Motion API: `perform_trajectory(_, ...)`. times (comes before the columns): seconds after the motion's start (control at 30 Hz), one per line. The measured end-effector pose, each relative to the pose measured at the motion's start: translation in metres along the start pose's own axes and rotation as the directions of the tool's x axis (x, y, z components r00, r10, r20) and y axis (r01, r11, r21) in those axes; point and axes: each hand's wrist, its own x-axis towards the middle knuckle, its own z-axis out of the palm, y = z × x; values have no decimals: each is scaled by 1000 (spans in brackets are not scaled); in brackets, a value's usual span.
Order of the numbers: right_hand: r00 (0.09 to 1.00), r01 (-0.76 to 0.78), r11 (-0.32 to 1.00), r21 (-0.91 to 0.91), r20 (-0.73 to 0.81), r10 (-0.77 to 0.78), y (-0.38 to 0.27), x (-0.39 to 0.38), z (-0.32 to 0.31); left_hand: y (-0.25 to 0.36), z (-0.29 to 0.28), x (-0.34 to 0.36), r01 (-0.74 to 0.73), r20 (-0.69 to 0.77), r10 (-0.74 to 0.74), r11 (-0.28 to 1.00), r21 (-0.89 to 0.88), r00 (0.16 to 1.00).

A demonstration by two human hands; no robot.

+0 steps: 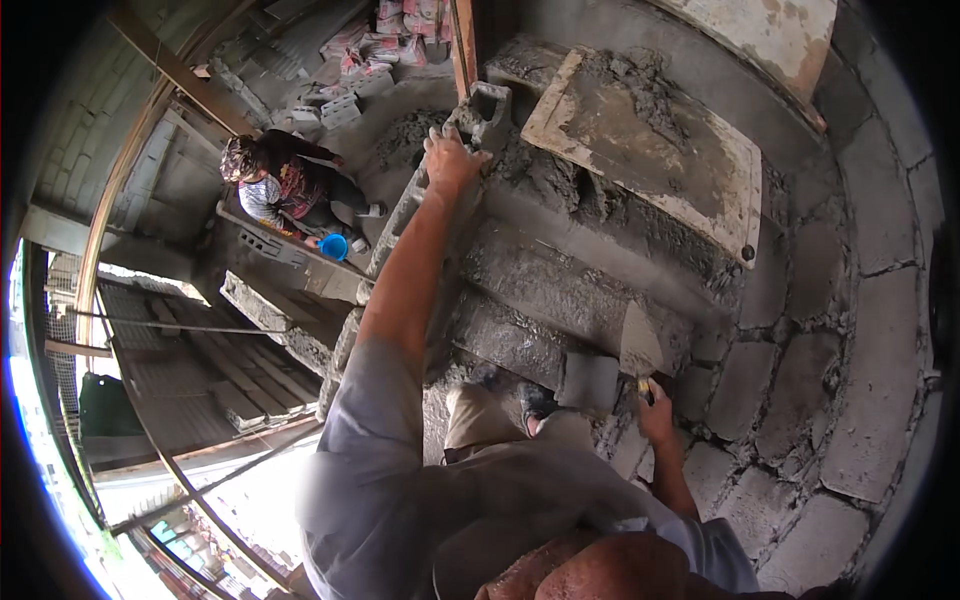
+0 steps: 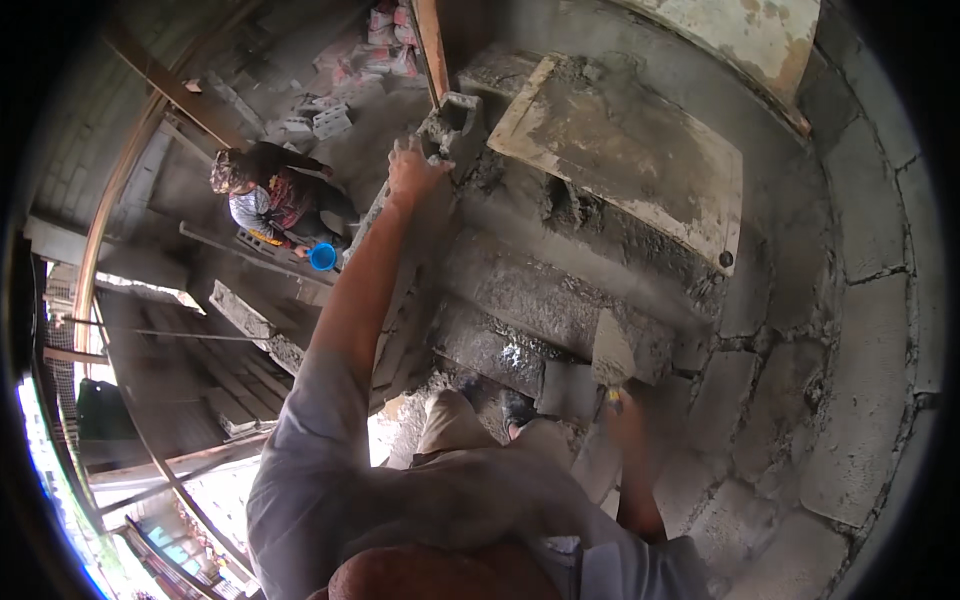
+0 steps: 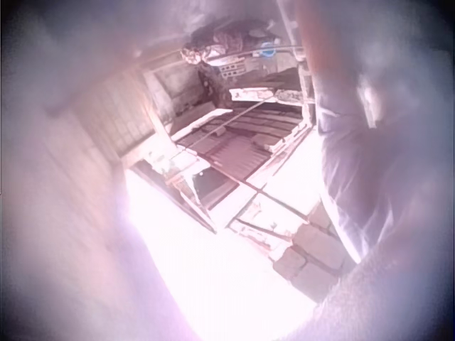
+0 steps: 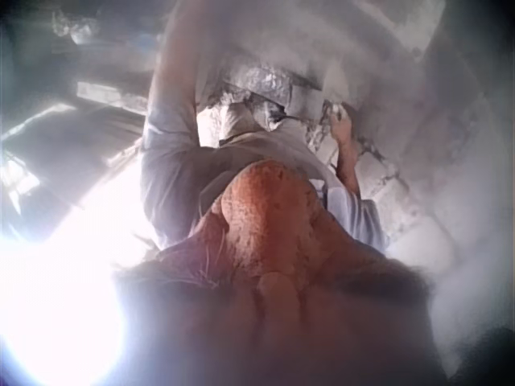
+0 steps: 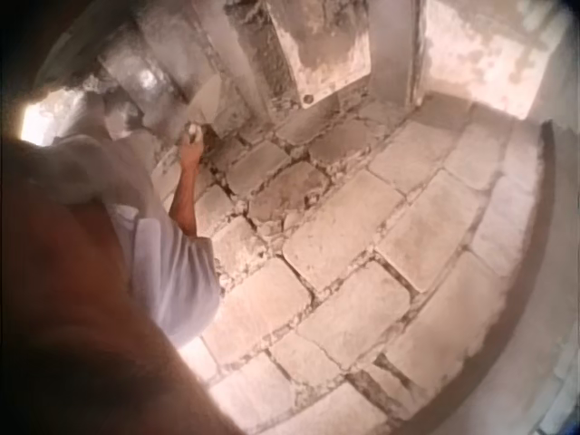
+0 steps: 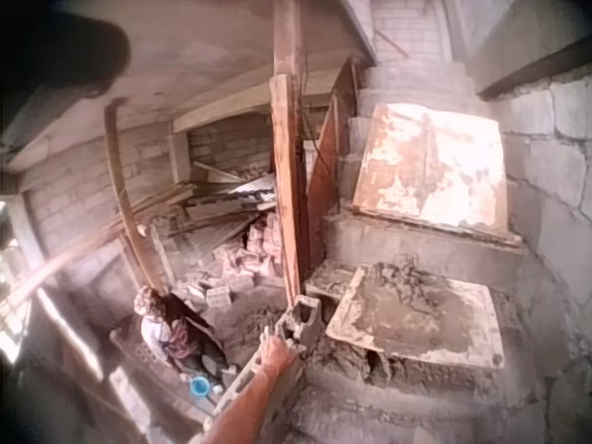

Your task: Placing concrete blocks and applying mortar to construct stairs inside a structure.

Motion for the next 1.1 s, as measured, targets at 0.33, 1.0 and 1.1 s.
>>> perform_trajectory(0.33,985,-113,985,130,-119,128,74,-64,55,-35,58,92,6,244,-29,995,96,969)
perform_trajectory(1.0,933,-346,881,324,16,361,-4,-43,69,-41,63,109,10,291,-12,1000,9,957)
perform_trajectory(1.1,939,-339,919,202,4,345,24,-47,74,-43,67,107,15,254,-24,999,38,967)
